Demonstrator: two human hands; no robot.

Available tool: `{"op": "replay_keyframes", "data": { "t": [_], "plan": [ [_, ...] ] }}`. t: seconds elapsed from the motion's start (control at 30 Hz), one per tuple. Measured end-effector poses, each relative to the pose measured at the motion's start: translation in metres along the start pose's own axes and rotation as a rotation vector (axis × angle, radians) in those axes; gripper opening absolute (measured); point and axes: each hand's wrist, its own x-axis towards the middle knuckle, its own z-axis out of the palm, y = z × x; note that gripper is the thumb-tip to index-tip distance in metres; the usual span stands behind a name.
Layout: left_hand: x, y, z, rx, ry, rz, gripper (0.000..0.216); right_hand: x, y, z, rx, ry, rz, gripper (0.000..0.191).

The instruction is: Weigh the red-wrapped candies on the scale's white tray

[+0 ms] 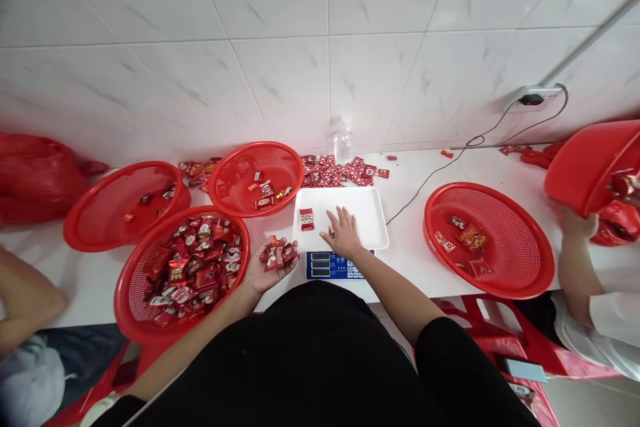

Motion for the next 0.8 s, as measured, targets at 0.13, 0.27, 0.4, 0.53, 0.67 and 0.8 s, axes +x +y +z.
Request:
{"op": "replay_keyframes", "data": {
  "t": [0.13,0.27,0.4,0.53,0.67,0.8],
  "plan": [
    [-0.011,0.004,-0.006,-0.020,0.098,0.050,0.028,0.028,-0.008,0.014,-0.043,-0.115,-0.061,0.073],
    [-0.015,0.004,-0.007,0.003,0.096,0.047,0.026,0.047,-0.034,0.022,0.177,-0.099,-0.248,0.056],
    [-0.020,0.004,-0.011,0.005,0.087,0.054,0.025,0.045,-0.043,0.022,0.334,-0.079,-0.269,0.026],
    [-0.023,0.001,-0.019,-0.030,0.070,0.043,0.023,0.039,-0.035,0.016,0.414,-0.040,-0.160,0.011],
    [-0.018,-0.005,-0.020,-0.047,0.010,0.027,0.021,0.034,-0.036,0.008,0.519,0.048,0.024,0.023],
    [-0.009,-0.012,-0.007,0.004,-0.057,0.010,0.023,0.021,-0.059,-0.008,0.633,0.110,0.148,0.035]
  ]
}}
